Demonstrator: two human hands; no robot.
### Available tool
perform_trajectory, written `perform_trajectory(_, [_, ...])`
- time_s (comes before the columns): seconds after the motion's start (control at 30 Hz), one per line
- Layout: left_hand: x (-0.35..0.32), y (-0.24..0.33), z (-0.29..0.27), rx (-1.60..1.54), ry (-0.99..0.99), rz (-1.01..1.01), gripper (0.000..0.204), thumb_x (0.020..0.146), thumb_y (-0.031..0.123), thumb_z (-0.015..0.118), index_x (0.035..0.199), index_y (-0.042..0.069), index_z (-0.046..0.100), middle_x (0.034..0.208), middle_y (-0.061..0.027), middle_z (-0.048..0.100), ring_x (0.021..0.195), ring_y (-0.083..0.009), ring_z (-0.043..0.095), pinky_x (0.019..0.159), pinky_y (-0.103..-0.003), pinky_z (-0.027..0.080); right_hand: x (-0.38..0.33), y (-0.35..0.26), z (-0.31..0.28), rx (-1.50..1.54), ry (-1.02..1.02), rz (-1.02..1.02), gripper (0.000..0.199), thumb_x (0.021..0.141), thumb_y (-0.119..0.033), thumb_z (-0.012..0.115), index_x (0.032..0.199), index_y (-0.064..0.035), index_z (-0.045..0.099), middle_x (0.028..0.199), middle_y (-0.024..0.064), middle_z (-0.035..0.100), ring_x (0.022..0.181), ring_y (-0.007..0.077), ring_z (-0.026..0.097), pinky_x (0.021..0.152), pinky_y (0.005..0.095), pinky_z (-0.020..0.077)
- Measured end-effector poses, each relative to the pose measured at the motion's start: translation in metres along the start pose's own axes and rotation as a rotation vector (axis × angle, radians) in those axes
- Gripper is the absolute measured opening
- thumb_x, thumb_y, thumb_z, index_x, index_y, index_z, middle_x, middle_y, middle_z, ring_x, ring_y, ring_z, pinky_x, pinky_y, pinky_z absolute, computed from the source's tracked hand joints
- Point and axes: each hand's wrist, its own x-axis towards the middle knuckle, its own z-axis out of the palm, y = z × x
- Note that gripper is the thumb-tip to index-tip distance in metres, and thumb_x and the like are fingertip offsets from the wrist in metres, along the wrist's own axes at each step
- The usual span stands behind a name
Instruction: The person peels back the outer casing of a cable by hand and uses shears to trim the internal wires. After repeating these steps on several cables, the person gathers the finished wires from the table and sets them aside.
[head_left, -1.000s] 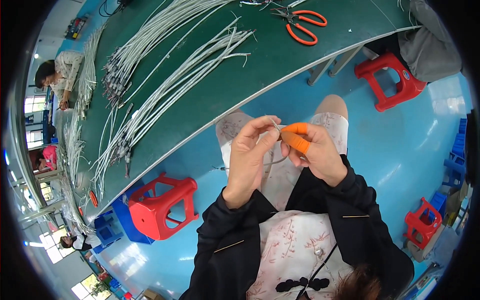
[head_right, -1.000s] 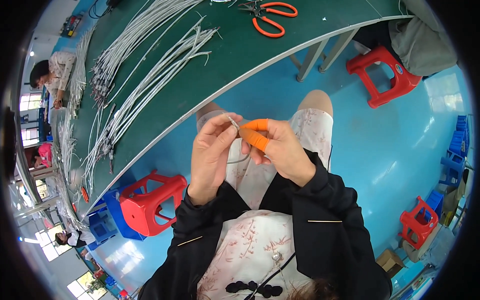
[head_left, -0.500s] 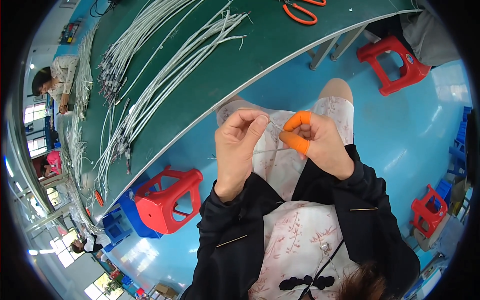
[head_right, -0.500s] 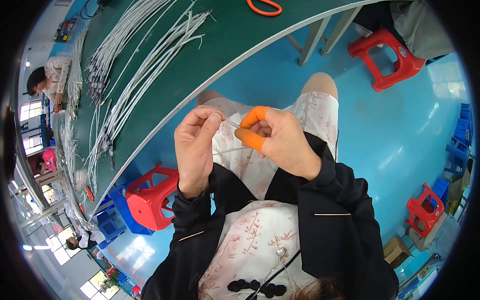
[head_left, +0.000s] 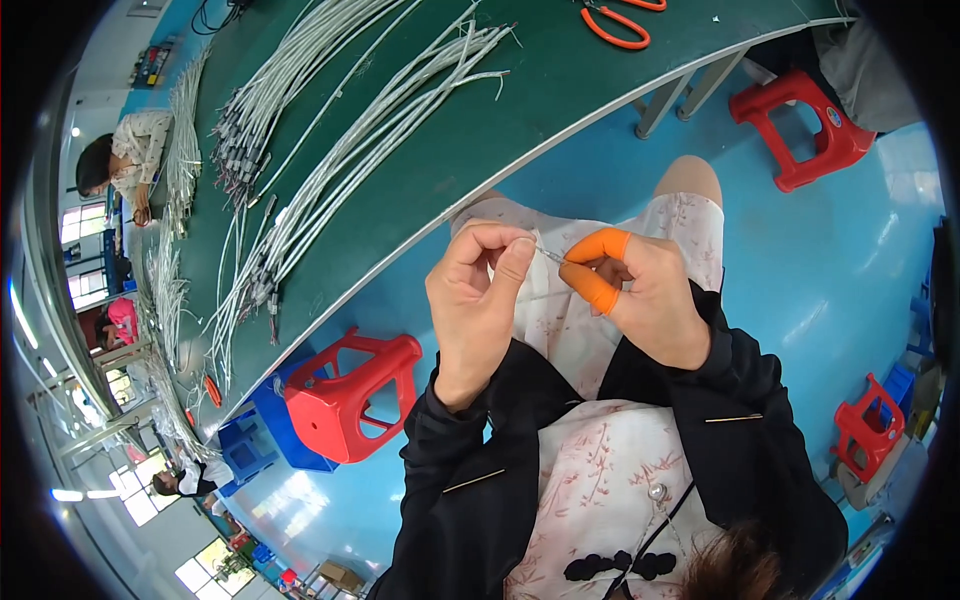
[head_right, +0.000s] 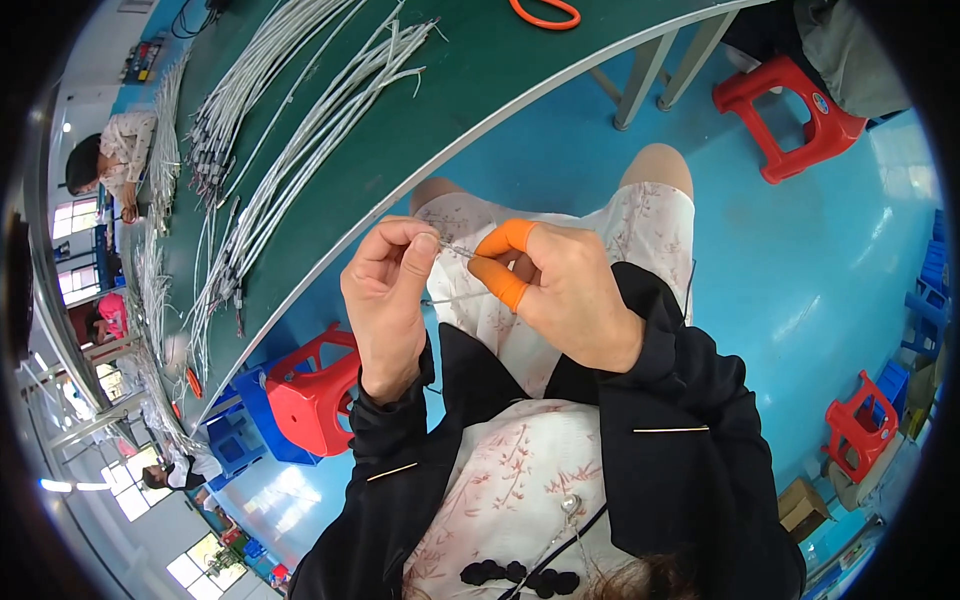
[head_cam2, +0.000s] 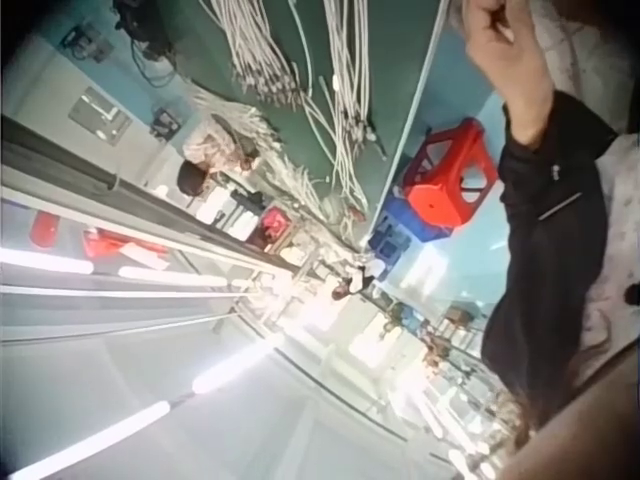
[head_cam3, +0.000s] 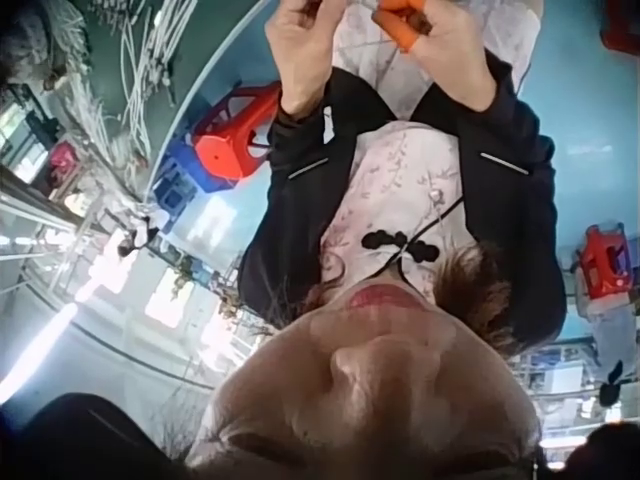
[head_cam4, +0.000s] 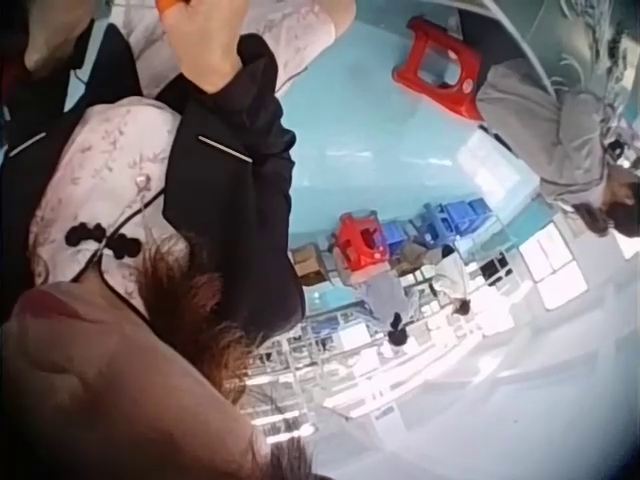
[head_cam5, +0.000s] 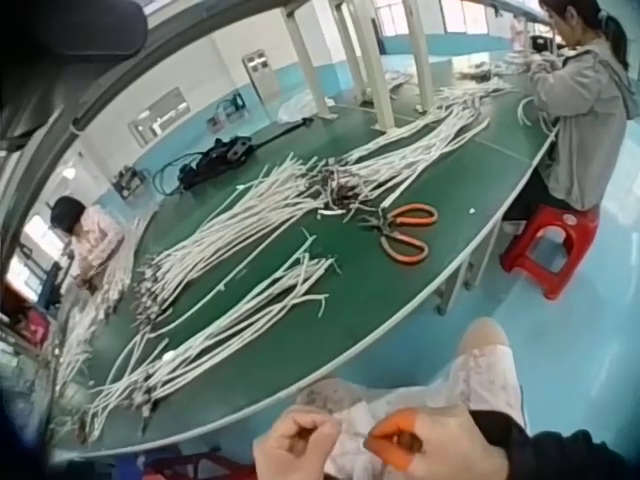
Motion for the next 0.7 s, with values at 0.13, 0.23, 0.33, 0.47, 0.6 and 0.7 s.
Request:
perform_trajectory(0.13, [-0.0008, 0.0008, 0.0022, 0.025, 0.018, -0.003, 0.008, 0.086, 0.003, 0.064, 0.093, -0.002, 0.062, 0.085, -0.0007, 0.057, 0.074, -0.0067, 0.047, 0.068, -0.021, 0.038, 0.0029, 0.0012, -0.0007, -0.099, -0.009, 0.020, 0.011, 0.080, -0.001, 0.069, 0.087, 0.0018, 0.061, 0.070, 0.0021, 0.060, 0.055, 0.0046, 0.053, 0.047, 0.0191, 0.0384])
perform_trajectory(0.23, [-0.0006, -0.0001, 0.0026, 0.019, 0.011, 0.013, 0.008, 0.087, 0.003, 0.063, 0.093, -0.003, 0.061, 0.085, -0.0005, 0.057, 0.075, -0.0064, 0.048, 0.069, -0.020, 0.039, 0.0040, 0.0020, 0.0009, -0.024, -0.006, 0.096, 0.013, 0.079, -0.001, 0.070, 0.085, 0.0019, 0.059, 0.070, 0.0019, 0.060, 0.056, 0.0040, 0.052, 0.048, 0.0187, 0.0383])
perform_trajectory(0.33, [-0.0009, 0.0042, 0.0028, -0.020, 0.032, -0.037, 0.008, 0.087, 0.003, 0.063, 0.093, -0.003, 0.061, 0.085, -0.0001, 0.057, 0.076, -0.0060, 0.049, 0.069, -0.020, 0.040, 0.0037, 0.0026, 0.0016, -0.017, 0.004, 0.072, 0.013, 0.079, -0.001, 0.070, 0.086, 0.0023, 0.060, 0.070, 0.0021, 0.060, 0.056, 0.0041, 0.052, 0.048, 0.0186, 0.0385])
perform_trajectory(0.47, [-0.0007, 0.0063, 0.0006, -0.051, 0.049, -0.063, 0.008, 0.088, 0.004, 0.063, 0.092, -0.002, 0.061, 0.085, 0.0005, 0.057, 0.076, -0.0054, 0.050, 0.069, -0.019, 0.040, 0.0036, 0.0086, 0.0058, -0.004, 0.044, -0.083, 0.013, 0.079, 0.000, 0.070, 0.088, 0.0025, 0.060, 0.070, 0.0025, 0.060, 0.057, 0.0041, 0.052, 0.049, 0.0185, 0.0387])
perform_trajectory(0.6, [-0.0022, 0.0075, 0.0006, -0.042, 0.046, -0.067, 0.008, 0.088, 0.004, 0.062, 0.092, -0.002, 0.061, 0.084, 0.0007, 0.057, 0.075, -0.0050, 0.050, 0.069, -0.019, 0.041, 0.0020, 0.0068, 0.0059, -0.029, 0.067, -0.165, 0.014, 0.079, 0.000, 0.070, 0.090, 0.0022, 0.061, 0.070, 0.0027, 0.060, 0.055, 0.0043, 0.052, 0.048, 0.0186, 0.0387])
perform_trajectory(0.7, [-0.0026, 0.0084, 0.0017, -0.039, 0.043, -0.075, 0.008, 0.088, 0.004, 0.062, 0.092, -0.002, 0.061, 0.084, 0.0008, 0.057, 0.075, -0.0049, 0.050, 0.068, -0.019, 0.041, 0.0010, 0.0028, 0.0034, -0.074, 0.050, -0.141, 0.014, 0.079, 0.000, 0.070, 0.090, 0.0019, 0.061, 0.068, 0.0029, 0.060, 0.054, 0.0046, 0.051, 0.048, 0.0189, 0.0385])
